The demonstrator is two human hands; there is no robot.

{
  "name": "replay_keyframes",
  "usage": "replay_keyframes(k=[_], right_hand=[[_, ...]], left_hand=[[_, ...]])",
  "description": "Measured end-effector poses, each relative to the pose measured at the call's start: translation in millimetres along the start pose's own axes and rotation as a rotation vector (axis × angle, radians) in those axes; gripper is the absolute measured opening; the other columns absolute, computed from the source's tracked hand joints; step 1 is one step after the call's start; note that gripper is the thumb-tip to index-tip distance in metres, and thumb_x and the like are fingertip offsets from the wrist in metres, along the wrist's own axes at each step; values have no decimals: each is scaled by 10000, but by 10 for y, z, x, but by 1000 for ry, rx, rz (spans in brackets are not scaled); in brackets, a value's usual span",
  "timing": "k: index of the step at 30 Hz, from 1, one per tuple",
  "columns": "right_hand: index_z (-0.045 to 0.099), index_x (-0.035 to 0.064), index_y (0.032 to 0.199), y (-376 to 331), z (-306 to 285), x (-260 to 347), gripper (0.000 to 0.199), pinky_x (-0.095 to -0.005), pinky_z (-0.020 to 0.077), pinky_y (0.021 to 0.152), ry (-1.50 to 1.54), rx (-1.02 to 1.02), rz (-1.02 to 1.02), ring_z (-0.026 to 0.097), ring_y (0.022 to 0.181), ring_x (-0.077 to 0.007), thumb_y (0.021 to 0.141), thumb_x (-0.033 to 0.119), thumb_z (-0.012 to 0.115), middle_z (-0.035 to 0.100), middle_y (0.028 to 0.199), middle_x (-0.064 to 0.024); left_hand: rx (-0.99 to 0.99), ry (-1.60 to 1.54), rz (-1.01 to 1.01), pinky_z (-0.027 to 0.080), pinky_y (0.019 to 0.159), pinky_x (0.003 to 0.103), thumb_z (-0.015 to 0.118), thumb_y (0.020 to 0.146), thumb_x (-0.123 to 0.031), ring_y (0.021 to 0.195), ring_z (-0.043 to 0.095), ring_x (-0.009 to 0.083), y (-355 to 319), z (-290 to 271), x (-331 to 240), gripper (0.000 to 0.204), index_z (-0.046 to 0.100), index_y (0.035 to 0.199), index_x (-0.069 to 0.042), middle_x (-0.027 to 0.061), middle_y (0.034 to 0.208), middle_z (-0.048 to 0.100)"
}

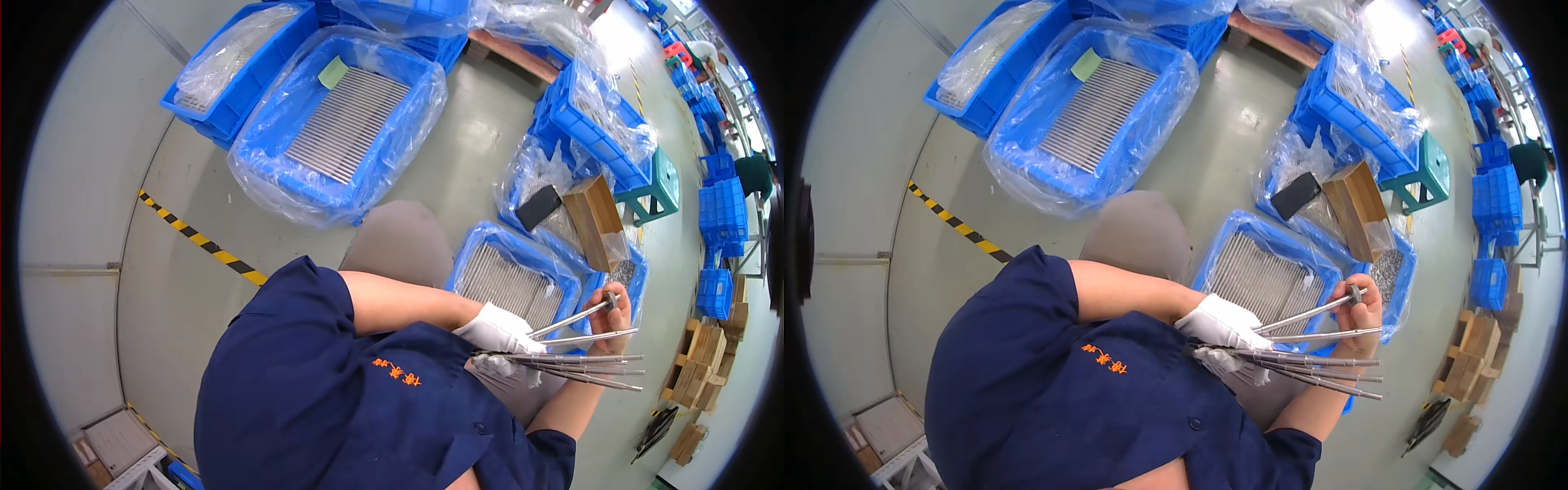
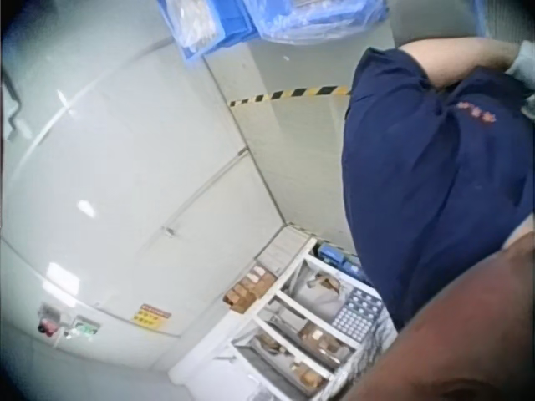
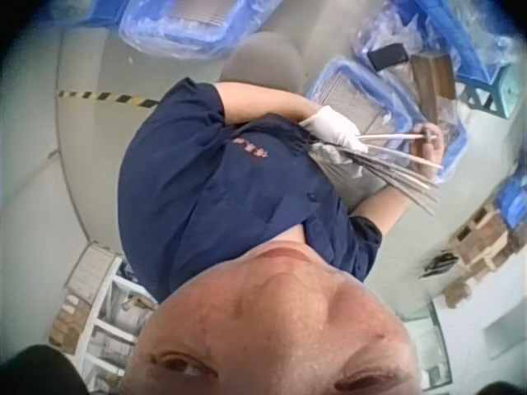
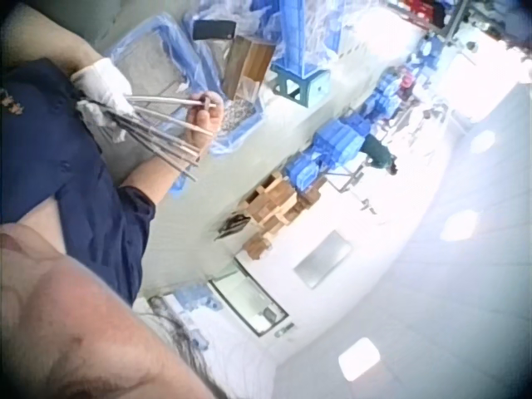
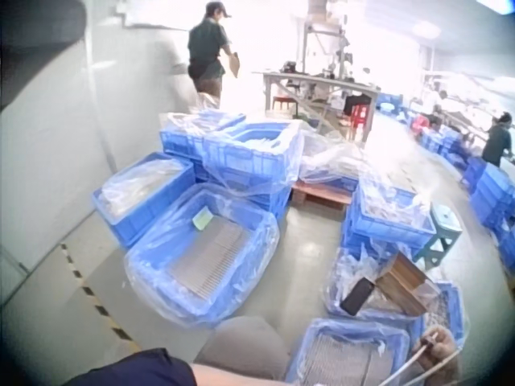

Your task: The person tests metal rods by sliding a circular metal ring gauge onto their ends, places the rods into a blue plastic crate, and picks up more metal rods to test.

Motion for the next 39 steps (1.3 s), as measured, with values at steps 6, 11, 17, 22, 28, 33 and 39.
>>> replay_keyframes(k=[6,11,17,22,28,33,39], right_hand=[[496,4,955,254,379,-61,430,-246,501,581,-5,-24,71,587,669,-180,651,220,710,576,817,-137],[506,-7,956,337,546,99,287,-236,484,579,-76,32,127,594,681,-170,717,105,620,595,823,-141],[510,6,953,349,721,111,281,-238,476,575,-11,58,123,591,679,-182,703,78,615,591,827,-141],[507,-1,938,259,945,-70,361,-278,509,574,13,79,169,606,673,-211,653,118,692,589,857,-175],[523,16,930,183,920,-224,307,-274,510,578,115,58,152,603,678,-221,668,83,669,588,853,-177],[551,15,913,81,-43,66,232,-243,488,555,238,-313,-17,571,608,-133,806,221,541,596,785,-103],[566,73,919,-437,-719,155,178,-250,502,594,213,-586,-172,581,660,-121,812,213,542,607,840,-72]], left_hand=[[132,-181,168,270,330,223,392,863,-377,330,315,64,-257,-25,153,382,523,956,-31,-28,404,312],[85,-143,246,288,354,229,418,850,-362,307,318,81,-416,33,64,371,516,909,-9,-10,379,346],[76,-3,218,312,373,242,452,841,-276,339,348,95,-499,40,37,296,506,958,-10,-1,397,356],[49,-23,149,306,364,227,441,848,-314,348,344,86,-508,44,32,341,507,963,1,-1,412,365],[25,-48,147,319,386,228,420,858,-311,338,337,74,-419,48,70,347,502,968,8,-10,410,362],[-15,5,-27,310,320,216,405,866,-327,311,350,74,-330,96,206,365,510,946,14,-6,399,361],[-281,247,85,284,367,211,458,727,-607,373,346,51,-431,-22,34,645,539,965,-13,-31,470,396]])
Point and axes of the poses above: each hand's wrist, its own y-axis towards the middle knuckle, its own z-axis out of the palm, x = y × z, the point moved 4 cm from there along y, towards the middle knuckle
